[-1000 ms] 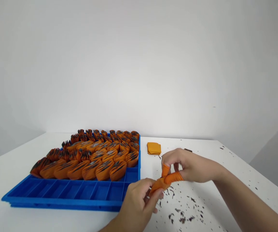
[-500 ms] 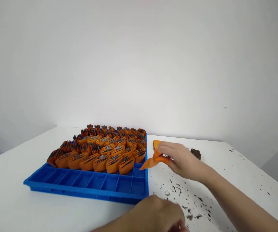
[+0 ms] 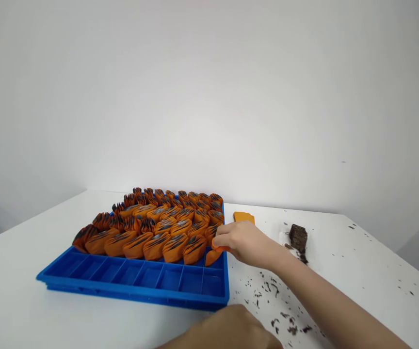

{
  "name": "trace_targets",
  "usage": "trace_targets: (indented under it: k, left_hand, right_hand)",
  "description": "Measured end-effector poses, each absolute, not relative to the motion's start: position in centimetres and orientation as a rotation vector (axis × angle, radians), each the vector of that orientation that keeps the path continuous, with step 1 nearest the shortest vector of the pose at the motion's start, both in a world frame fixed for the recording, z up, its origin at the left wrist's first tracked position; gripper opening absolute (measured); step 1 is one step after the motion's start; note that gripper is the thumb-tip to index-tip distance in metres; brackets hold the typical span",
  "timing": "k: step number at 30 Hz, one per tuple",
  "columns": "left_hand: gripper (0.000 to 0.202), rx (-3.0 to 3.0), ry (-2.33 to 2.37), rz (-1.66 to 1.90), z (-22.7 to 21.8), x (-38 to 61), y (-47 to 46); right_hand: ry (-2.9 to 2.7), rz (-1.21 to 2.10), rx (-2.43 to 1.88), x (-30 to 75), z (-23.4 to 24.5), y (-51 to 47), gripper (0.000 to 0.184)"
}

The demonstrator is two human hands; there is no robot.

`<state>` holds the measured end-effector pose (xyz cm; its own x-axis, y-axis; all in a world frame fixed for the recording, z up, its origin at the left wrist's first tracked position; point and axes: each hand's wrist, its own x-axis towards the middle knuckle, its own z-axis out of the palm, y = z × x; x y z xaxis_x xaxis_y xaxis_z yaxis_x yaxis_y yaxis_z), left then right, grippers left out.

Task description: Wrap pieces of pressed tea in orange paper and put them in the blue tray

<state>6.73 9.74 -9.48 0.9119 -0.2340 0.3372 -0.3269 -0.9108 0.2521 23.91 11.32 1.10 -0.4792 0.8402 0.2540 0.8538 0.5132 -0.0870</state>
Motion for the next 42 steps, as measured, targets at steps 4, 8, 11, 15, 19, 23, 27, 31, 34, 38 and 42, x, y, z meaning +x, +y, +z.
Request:
trace_targets:
  k: [4,8,11,15,19,23,27,31,34,38,42]
  left_hand:
    - [0.003,2.854,-0.554,0.405,-9.9,7.2,10.2]
    - [0.012,2.903,-0.602,0.488,-10.2,7.3,10.6]
    - [0.012,2.909,-0.615,0.517,-10.1,7.3,10.6]
    - [0.011,2.911,-0.635,0.535,-9.9,7.4,10.5]
    - [0.009,2.916,-0.634,0.541,-10.1,7.5,10.5]
    - [0.009,2.897,-0.645,0.571,-10.4,7.6,10.6]
    - [0.011,2.866,-0.66,0.634,-10.8,7.6,10.7]
    - [0.014,2.832,-0.651,0.645,-11.0,7.6,10.8]
    - [0.018,2.827,-0.63,0.622,-10.8,7.6,10.8]
    - [0.02,2.82,-0.63,0.576,-10.4,7.5,10.8]
    - [0.028,2.796,-0.592,0.496,-10.2,7.3,10.9]
  right_hand:
    - [-2.494,-0.136,-1.471,23.2,0.1,11.7,0.017]
    - [-2.386,-0.035,-1.443,23.7,-0.2,11.9,0.003]
    - [-2.239,0.076,-1.517,25.3,0.5,11.8,0.022]
    - [-1.991,-0.015,-1.953,29.0,1.7,11.9,0.016]
    - [-1.875,-0.124,-2.234,32.2,0.8,12.1,0.024]
    - [-1.965,-0.11,-2.362,33.0,-1.4,12.8,0.029]
    - [-2.055,-0.07,-2.457,32.6,-2.8,13.7,0.025]
    - [-2.069,-0.03,-2.545,32.6,-3.0,14.2,0.032]
    - [-2.078,0.026,-2.582,32.8,-2.6,14.1,0.033]
    - [-2.139,0.095,-2.538,32.7,-1.5,13.3,0.03]
    - [-2.212,0.082,-2.44,32.3,-0.4,12.2,0.017]
